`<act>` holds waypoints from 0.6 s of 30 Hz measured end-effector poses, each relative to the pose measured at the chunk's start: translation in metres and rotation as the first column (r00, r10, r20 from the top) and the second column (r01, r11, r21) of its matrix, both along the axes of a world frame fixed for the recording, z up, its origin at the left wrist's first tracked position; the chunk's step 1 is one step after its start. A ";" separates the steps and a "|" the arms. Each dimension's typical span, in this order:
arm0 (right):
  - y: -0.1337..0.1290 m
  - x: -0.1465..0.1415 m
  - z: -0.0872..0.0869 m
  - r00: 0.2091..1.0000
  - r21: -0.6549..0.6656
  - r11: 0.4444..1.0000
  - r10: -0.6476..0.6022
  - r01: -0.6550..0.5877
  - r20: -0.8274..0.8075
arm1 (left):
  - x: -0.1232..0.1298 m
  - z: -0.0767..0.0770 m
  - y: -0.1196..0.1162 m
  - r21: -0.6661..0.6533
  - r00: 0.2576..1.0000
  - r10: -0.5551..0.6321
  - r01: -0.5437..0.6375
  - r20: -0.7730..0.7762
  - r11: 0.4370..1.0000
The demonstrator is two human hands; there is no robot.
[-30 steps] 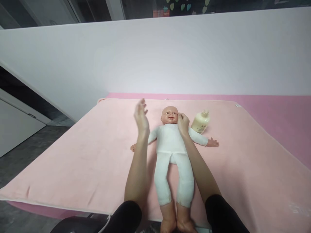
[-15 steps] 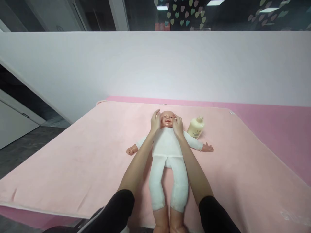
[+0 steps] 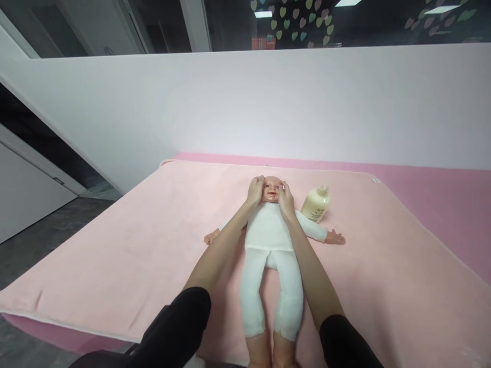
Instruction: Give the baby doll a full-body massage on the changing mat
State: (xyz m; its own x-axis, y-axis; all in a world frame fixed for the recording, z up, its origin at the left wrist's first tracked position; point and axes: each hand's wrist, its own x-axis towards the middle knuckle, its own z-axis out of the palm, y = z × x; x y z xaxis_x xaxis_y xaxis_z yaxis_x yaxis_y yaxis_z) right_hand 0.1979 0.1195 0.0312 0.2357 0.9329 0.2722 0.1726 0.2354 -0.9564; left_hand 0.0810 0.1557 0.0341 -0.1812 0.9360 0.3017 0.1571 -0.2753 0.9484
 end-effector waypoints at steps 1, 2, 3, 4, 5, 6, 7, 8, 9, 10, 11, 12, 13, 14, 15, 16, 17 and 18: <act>0.000 0.000 0.000 1.000 0.000 1.000 0.002 -0.002 -0.001 | 0.001 0.002 0.003 0.004 0.999 -0.044 0.044 -0.015 0.999; -0.001 0.001 0.000 1.000 0.001 1.000 0.002 -0.002 0.000 | 0.002 0.003 0.005 0.017 0.996 -0.091 0.092 -0.026 0.996; -0.001 0.001 0.001 1.000 -0.001 1.000 0.000 0.000 0.003 | 0.003 0.003 0.006 0.031 0.991 -0.131 0.132 -0.032 0.991; -0.001 0.001 0.001 1.000 -0.006 1.000 -0.004 0.004 0.010 | 0.003 0.002 0.006 0.042 0.987 -0.155 0.156 -0.032 0.987; -0.001 0.002 0.001 1.000 -0.012 1.000 -0.008 0.009 0.020 | 0.003 -0.001 0.005 0.052 0.985 -0.168 0.170 -0.027 0.984; -0.001 0.002 0.001 0.999 -0.016 1.000 -0.010 0.010 0.032 | 0.002 -0.004 0.002 0.066 0.985 -0.172 0.173 -0.016 0.983; 0.000 0.002 0.000 0.999 -0.016 1.000 -0.009 0.009 0.045 | 0.001 -0.006 -0.001 0.083 0.985 -0.170 0.169 0.004 0.982; 0.000 0.002 0.000 0.998 -0.012 1.000 -0.006 0.007 0.060 | -0.001 -0.009 -0.004 0.098 0.985 -0.169 0.166 0.032 0.981; 0.000 0.002 0.000 0.997 -0.004 1.000 -0.004 0.005 0.077 | -0.002 -0.011 -0.007 0.111 0.983 -0.171 0.163 0.067 0.980; 0.000 0.001 0.000 0.995 0.009 1.000 -0.005 0.004 0.095 | -0.003 -0.012 -0.009 0.117 0.979 -0.173 0.160 0.106 0.980; 0.001 0.001 0.000 0.994 0.028 1.000 -0.007 0.003 0.113 | -0.004 -0.013 -0.011 0.118 0.974 -0.173 0.157 0.145 0.981; 0.002 0.001 0.000 0.991 0.049 0.999 -0.008 0.002 0.130 | -0.004 -0.013 -0.012 0.115 0.968 -0.172 0.153 0.181 0.982; 0.003 0.001 0.000 0.989 0.074 0.997 -0.008 -0.003 0.147 | -0.004 -0.013 -0.012 0.111 0.962 -0.169 0.148 0.213 0.983; 0.004 0.001 0.001 0.987 0.099 0.995 -0.008 -0.008 0.161 | -0.004 -0.013 -0.012 0.106 0.957 -0.164 0.142 0.240 0.984; 0.005 0.001 0.001 0.985 0.119 0.993 -0.009 -0.011 0.172 | -0.004 -0.013 -0.012 0.100 0.950 -0.159 0.137 0.267 0.986; 0.007 0.001 0.002 0.983 0.132 0.991 -0.011 -0.013 0.182 | -0.003 -0.012 -0.011 0.093 0.943 -0.156 0.134 0.293 0.987; 0.008 0.001 0.003 0.983 0.137 0.991 -0.018 -0.008 0.185 | -0.003 -0.012 -0.011 0.085 0.936 -0.152 0.132 0.317 0.988; 0.010 0.001 0.003 0.983 0.137 0.991 -0.025 0.000 0.181 | -0.002 -0.011 -0.010 0.077 0.931 -0.144 0.125 0.335 0.989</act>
State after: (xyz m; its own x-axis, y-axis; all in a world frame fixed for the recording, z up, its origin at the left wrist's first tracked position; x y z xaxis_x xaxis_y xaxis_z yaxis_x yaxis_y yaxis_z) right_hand 0.1989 0.1293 0.0344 0.1817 0.8814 0.4359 0.3445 0.3582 -0.8678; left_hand 0.0789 0.1458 0.0228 -0.1547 0.9430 0.2947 -0.2132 -0.3231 0.9220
